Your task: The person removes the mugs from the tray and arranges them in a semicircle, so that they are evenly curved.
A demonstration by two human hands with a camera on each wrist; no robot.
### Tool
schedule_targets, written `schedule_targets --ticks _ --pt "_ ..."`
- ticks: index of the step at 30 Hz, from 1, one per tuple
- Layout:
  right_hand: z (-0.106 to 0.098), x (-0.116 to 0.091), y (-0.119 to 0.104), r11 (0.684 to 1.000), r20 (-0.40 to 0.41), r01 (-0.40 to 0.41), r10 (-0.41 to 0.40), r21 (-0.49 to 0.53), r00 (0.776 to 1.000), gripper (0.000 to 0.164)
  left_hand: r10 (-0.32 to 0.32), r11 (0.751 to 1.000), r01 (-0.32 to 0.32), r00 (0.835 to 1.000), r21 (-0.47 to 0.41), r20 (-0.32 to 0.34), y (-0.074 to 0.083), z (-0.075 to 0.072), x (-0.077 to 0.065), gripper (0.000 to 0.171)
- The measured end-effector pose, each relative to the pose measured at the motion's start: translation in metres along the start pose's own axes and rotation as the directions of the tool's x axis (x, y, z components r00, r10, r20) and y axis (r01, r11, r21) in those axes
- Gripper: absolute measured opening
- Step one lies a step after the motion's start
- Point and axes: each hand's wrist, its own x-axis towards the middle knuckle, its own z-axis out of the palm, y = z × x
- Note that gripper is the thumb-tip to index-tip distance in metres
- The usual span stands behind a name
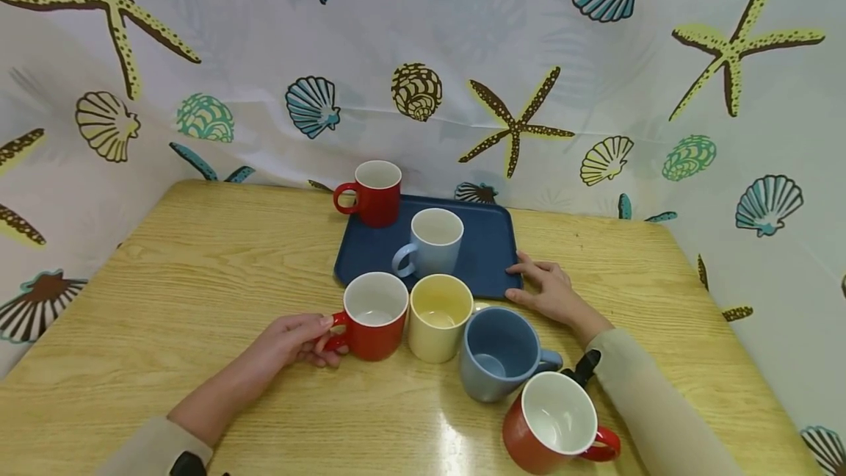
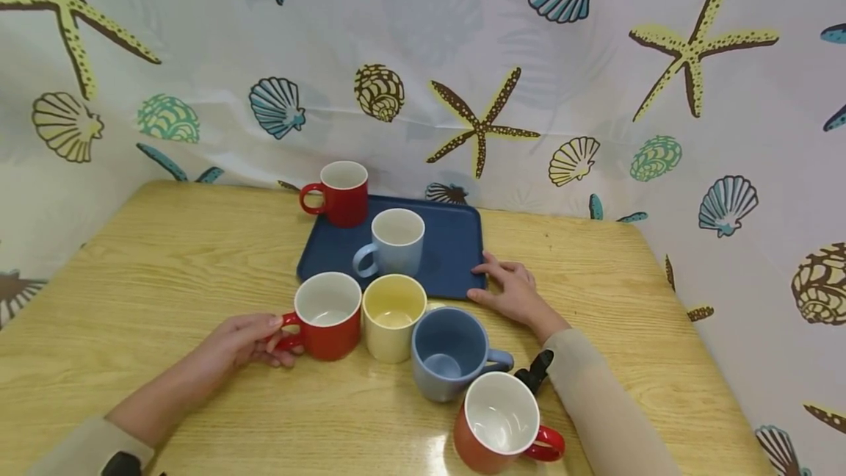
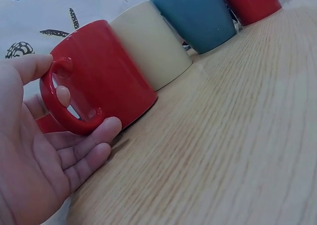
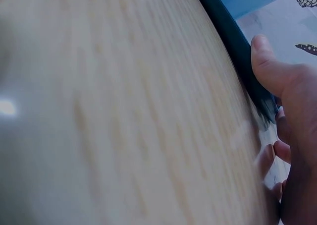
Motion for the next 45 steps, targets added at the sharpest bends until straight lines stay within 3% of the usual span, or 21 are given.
schedule_targets --ticks 7,15,20,26,34,39,45 --pt "0.002 0.0 0.001 1.0 -0.001 -0.003 0.003 0.002 1.0 0.057 -0.019 1.0 0.019 0.999 0.012 0.049 -0.001 -0.003 0.001 0.048" --pt "0.001 0.0 0.0 1.0 -0.001 0.001 -0.001 -0.006 1.0 0.057 -0.127 0.992 0.123 0.986 0.042 0.11 0.006 -0.011 0.002 0.046" --pt "0.0 0.001 0.0 1.0 0.001 -0.002 0.002 -0.006 1.0 0.057 -0.158 0.977 0.143 0.983 0.158 0.089 0.011 -0.022 -0.001 0.049" --pt "0.0 0.001 0.0 1.0 0.0 -0.002 0.002 -0.007 1.0 0.058 -0.158 0.971 0.145 0.986 0.189 0.054 0.014 -0.03 0.002 0.051" --pt "0.002 -0.001 0.001 1.0 -0.001 -0.008 0.008 0.002 1.0 0.056 -0.164 0.96 0.172 0.985 0.22 -0.058 0.022 -0.034 0.019 0.057" --pt "0.002 -0.001 0.0 1.0 0.0 -0.013 0.013 0.004 1.0 0.057 -0.122 0.958 0.134 0.991 0.254 -0.063 0.029 -0.035 0.03 0.056" --pt "0.0 -0.001 -0.001 1.0 0.0 -0.017 0.017 0.005 1.0 0.057 -0.117 0.95 0.135 0.99 0.282 -0.08 0.034 -0.032 0.05 0.059"
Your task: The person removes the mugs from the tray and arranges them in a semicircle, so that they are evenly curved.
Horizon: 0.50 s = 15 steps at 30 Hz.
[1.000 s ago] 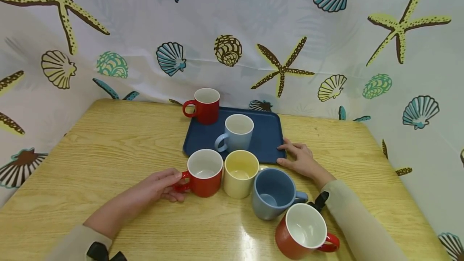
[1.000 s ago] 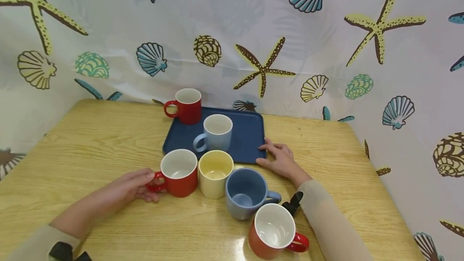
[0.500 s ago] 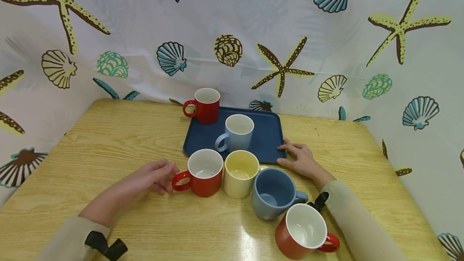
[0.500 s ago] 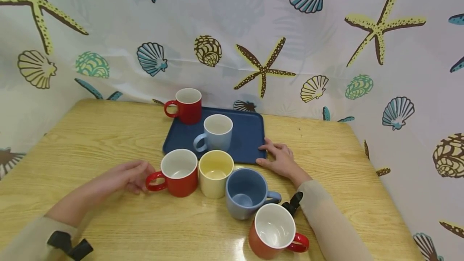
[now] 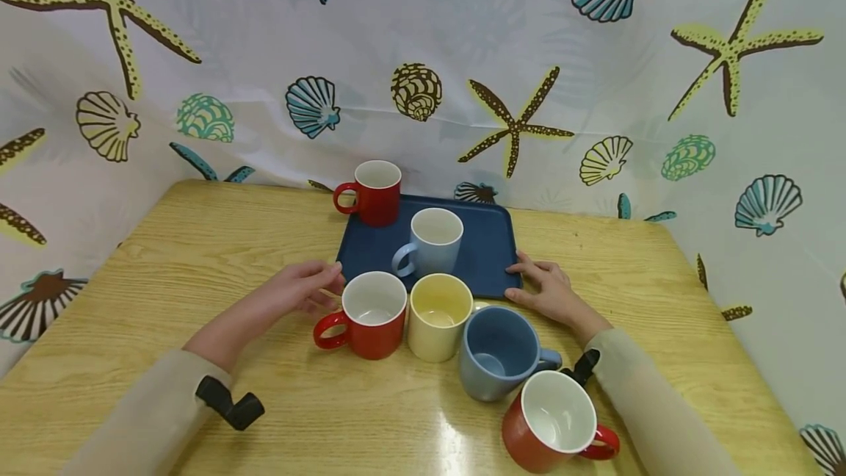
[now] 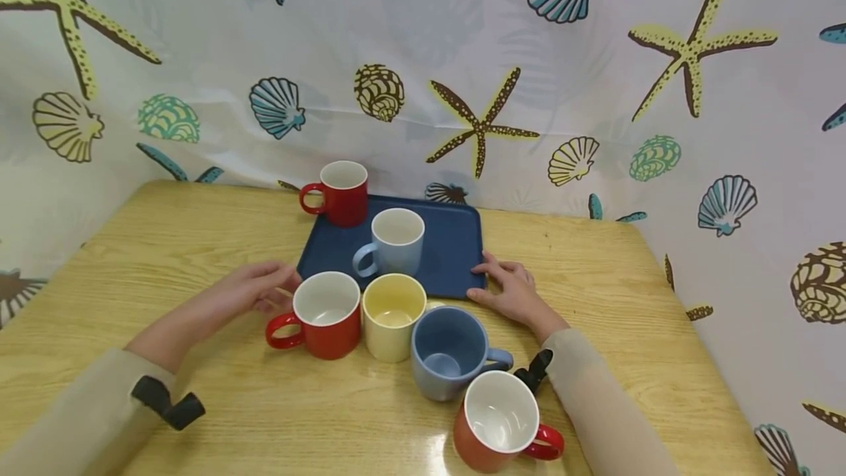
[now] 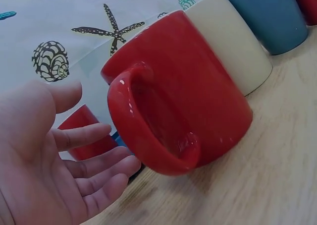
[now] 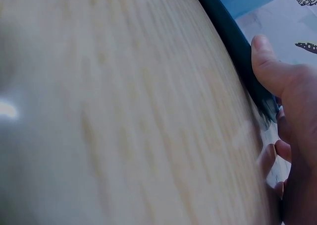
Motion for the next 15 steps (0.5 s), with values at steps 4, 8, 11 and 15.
schedule_targets --ticks 4,8,11,15 --pt "0.0 0.0 0.0 1.0 0.001 0.001 -0.001 0.001 1.0 0.057 0.014 1.0 -0.014 1.0 0.018 -0.001 0.005 0.003 0.011 0.061" --pt "0.0 0.0 0.0 1.0 0.001 0.003 -0.003 0.004 1.0 0.056 0.027 0.999 -0.026 1.0 0.033 -0.012 0.009 0.006 0.023 0.065" --pt "0.0 0.0 0.0 1.0 0.002 0.003 -0.003 0.008 1.0 0.057 0.024 0.999 -0.024 0.999 0.03 -0.029 0.012 0.009 0.033 0.065" --pt "0.0 0.001 0.001 1.0 0.001 0.01 -0.01 0.011 1.0 0.058 0.025 0.999 -0.024 0.999 0.035 -0.03 0.016 0.013 0.042 0.065"
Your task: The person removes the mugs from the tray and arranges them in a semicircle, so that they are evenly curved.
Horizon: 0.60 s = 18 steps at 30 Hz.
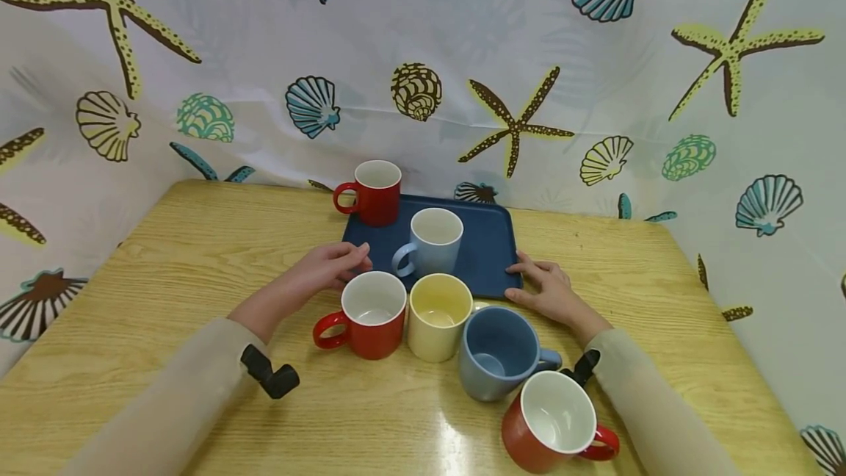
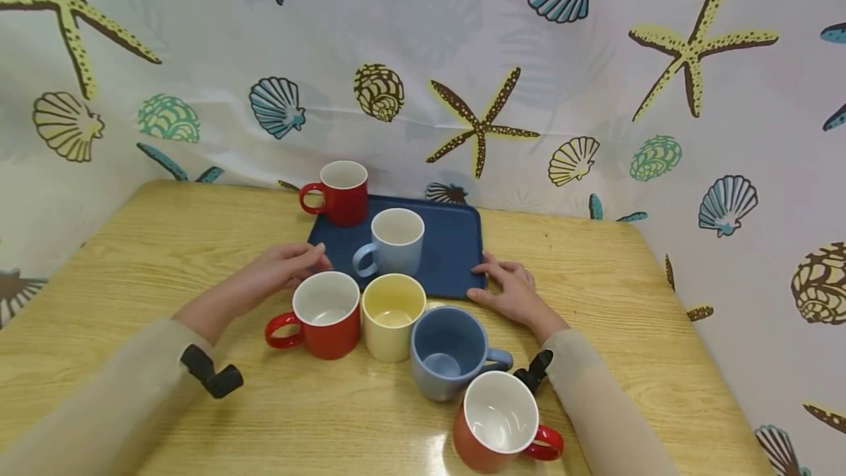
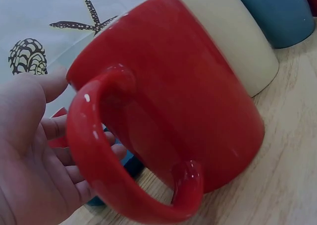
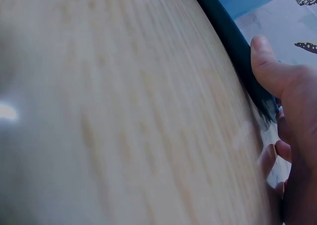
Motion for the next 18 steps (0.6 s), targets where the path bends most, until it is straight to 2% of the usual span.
schedule_targets --ticks 5,10,18 --pt "0.001 0.0 0.003 1.0 -0.011 0.018 -0.018 -0.005 1.0 0.055 -0.009 1.0 0.009 1.0 0.011 0.017 0.003 0.003 0.009 0.069" --pt "0.001 0.0 0.003 1.0 -0.007 0.022 -0.022 -0.002 1.0 0.054 -0.034 0.999 0.035 0.999 -0.017 0.029 0.004 0.004 0.017 0.066" --pt "0.0 0.0 0.001 1.0 -0.009 0.022 -0.022 0.009 1.0 0.054 -0.016 1.0 0.017 0.997 -0.017 0.08 0.009 0.006 0.03 0.066"
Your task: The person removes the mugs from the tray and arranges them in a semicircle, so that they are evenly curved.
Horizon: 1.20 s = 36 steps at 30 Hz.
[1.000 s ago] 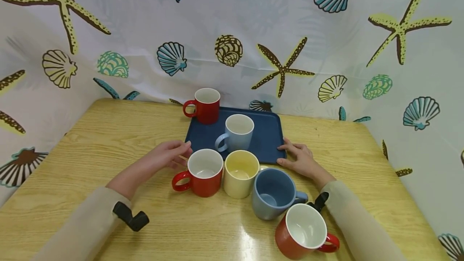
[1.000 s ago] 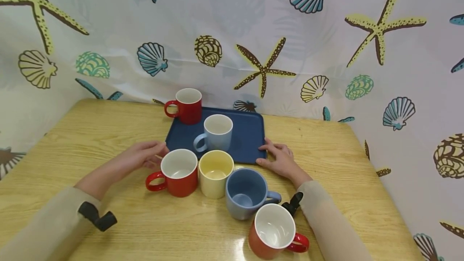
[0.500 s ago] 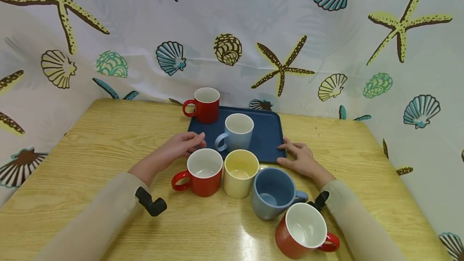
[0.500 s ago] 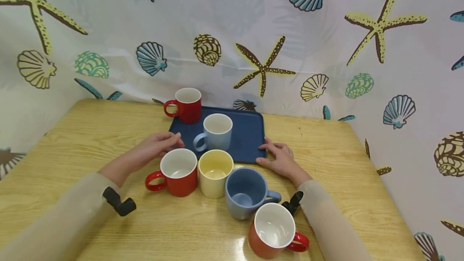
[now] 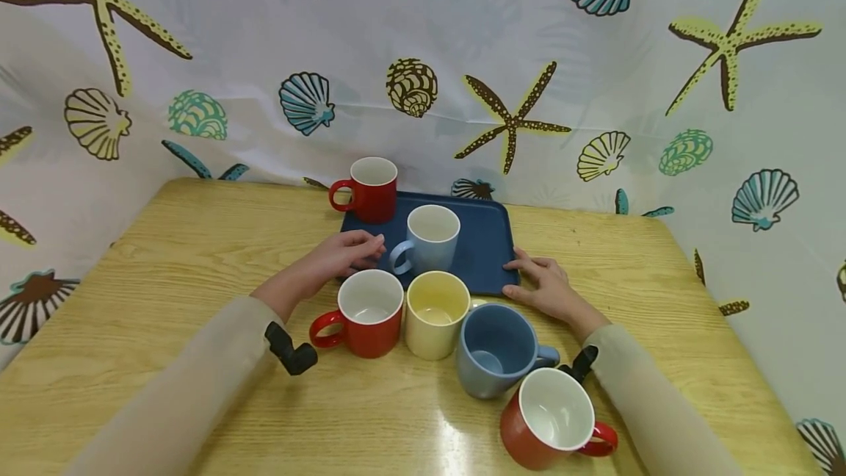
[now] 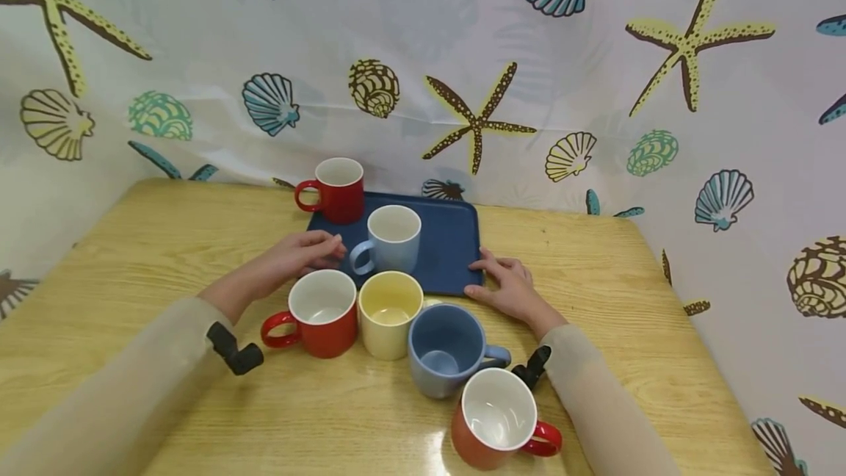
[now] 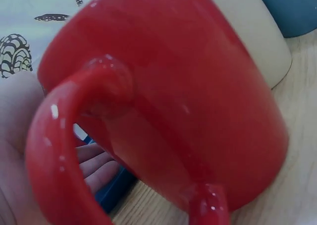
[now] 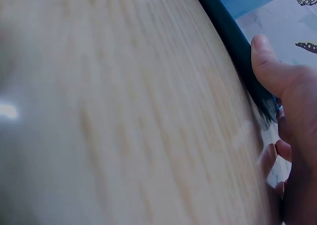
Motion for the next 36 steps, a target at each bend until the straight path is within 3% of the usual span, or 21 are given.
schedule_targets --ticks 11,19,36 --pt "-0.004 0.0 0.003 1.0 0.004 -0.023 0.023 -0.018 1.0 0.055 0.005 0.998 -0.012 0.993 0.062 0.115 0.01 0.001 0.015 0.06" --pt "-0.005 0.004 -0.001 0.997 0.056 -0.028 0.032 -0.067 0.998 0.061 -0.016 0.996 0.002 0.99 0.094 0.142 0.013 0.002 0.015 0.054" --pt "-0.005 0.002 0.002 0.997 0.048 -0.019 0.022 -0.071 0.999 0.059 0.017 0.993 -0.043 0.972 0.106 0.236 0.016 0.005 0.027 0.055"
